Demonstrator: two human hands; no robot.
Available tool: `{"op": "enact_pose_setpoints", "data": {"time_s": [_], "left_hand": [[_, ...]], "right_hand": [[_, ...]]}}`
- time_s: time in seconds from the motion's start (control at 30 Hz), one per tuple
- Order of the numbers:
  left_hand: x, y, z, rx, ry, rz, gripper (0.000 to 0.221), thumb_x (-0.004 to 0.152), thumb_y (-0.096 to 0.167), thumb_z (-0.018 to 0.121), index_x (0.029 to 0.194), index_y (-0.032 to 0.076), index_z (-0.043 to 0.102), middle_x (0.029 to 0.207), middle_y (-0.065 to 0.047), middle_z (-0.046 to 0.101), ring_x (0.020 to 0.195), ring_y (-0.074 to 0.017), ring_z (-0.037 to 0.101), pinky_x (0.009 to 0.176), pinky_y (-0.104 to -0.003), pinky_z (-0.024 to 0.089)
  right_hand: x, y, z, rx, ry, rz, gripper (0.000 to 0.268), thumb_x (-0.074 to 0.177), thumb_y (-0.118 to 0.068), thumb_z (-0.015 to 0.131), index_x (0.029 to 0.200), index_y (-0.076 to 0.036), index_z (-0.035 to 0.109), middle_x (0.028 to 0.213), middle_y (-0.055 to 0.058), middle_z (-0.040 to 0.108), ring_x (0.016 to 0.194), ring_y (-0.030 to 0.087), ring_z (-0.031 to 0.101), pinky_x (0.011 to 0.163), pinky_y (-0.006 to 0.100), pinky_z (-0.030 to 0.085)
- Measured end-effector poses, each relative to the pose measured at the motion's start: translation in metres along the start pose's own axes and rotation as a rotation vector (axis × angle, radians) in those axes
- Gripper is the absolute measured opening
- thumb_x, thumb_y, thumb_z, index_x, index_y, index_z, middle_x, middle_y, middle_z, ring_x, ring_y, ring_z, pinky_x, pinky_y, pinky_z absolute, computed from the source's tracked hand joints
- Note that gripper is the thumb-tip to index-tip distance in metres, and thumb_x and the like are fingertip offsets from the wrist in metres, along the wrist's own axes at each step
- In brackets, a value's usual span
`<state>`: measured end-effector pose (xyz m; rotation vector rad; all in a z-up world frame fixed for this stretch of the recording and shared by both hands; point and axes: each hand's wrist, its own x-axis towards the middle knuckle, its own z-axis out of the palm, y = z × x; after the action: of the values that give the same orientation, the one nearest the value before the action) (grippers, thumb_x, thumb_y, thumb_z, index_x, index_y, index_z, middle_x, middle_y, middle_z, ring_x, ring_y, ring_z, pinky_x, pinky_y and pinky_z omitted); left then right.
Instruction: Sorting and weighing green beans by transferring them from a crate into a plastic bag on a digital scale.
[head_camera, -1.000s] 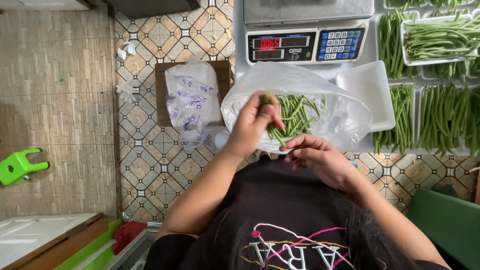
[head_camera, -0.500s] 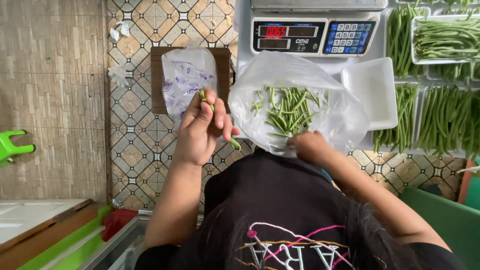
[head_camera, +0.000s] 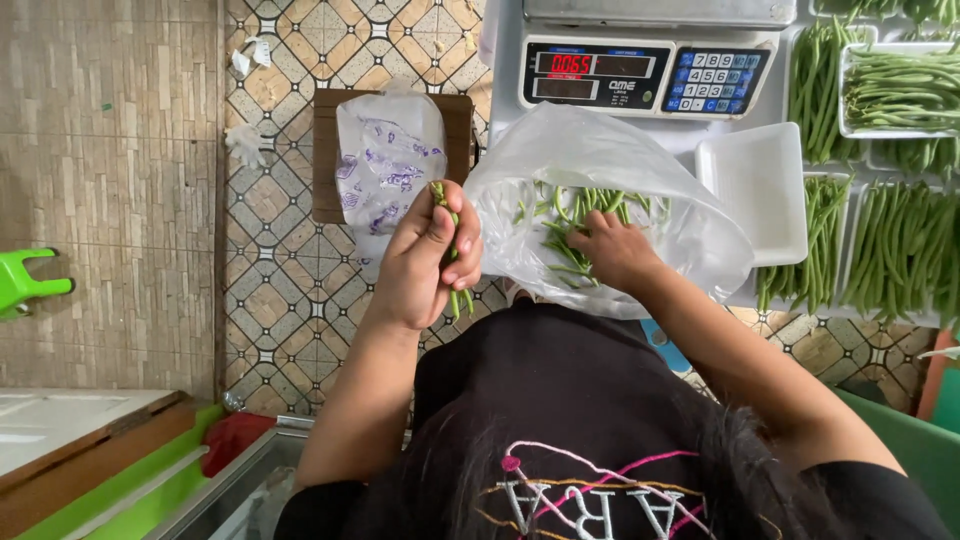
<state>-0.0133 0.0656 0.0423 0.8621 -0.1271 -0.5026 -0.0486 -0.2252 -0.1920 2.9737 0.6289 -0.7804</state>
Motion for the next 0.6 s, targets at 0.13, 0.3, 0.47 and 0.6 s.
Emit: {"op": "enact_pose_setpoints", "data": {"time_s": [0.13, 0.3, 0.47, 0.6], "left_hand": [[-0.001, 0.005, 0.001, 0.001, -0.010, 0.009, 0.018, 0.109, 0.032, 0.045, 0.113, 0.015, 0.043, 0.077, -0.003, 0.044, 0.048, -0.0074, 0.040, 0.044, -0.022, 0.043], [-0.007, 0.006, -0.006, 0.015, 0.012, -0.008, 0.018, 0.109, 0.033, 0.046, 0.113, 0.015, 0.042, 0.077, -0.003, 0.044, 0.048, -0.0074, 0.040, 0.045, -0.022, 0.043], [-0.010, 0.004, -0.009, -0.001, 0.023, -0.001, 0.018, 0.109, 0.032, 0.045, 0.113, 0.015, 0.042, 0.076, -0.003, 0.043, 0.049, -0.0072, 0.039, 0.045, -0.022, 0.043], [-0.010, 0.006, -0.009, -0.007, 0.016, 0.004, 0.018, 0.109, 0.031, 0.045, 0.113, 0.014, 0.042, 0.077, -0.003, 0.043, 0.049, -0.0072, 0.040, 0.045, -0.022, 0.043]], "right_hand": [[0.016, 0.022, 0.005, -0.035, 0.091, -0.041, 0.053, 0.075, -0.025, 0.083, 0.123, -0.032, 0.061, 0.125, 0.004, 0.045, 0.115, 0.030, 0.056, 0.083, 0.044, 0.060], [0.034, 0.072, 0.022, 0.035, 0.105, 0.057, 0.045, 0.077, -0.025, 0.080, 0.119, -0.028, 0.064, 0.120, 0.006, 0.052, 0.109, 0.031, 0.061, 0.079, 0.046, 0.061], [0.039, 0.088, 0.043, 0.088, 0.107, 0.143, 0.037, 0.079, -0.025, 0.076, 0.115, -0.024, 0.068, 0.115, 0.007, 0.058, 0.103, 0.032, 0.066, 0.075, 0.047, 0.061], [0.037, 0.074, 0.061, 0.138, 0.117, 0.219, 0.031, 0.081, -0.026, 0.073, 0.112, -0.021, 0.071, 0.111, 0.009, 0.065, 0.097, 0.032, 0.070, 0.071, 0.049, 0.062]]}}
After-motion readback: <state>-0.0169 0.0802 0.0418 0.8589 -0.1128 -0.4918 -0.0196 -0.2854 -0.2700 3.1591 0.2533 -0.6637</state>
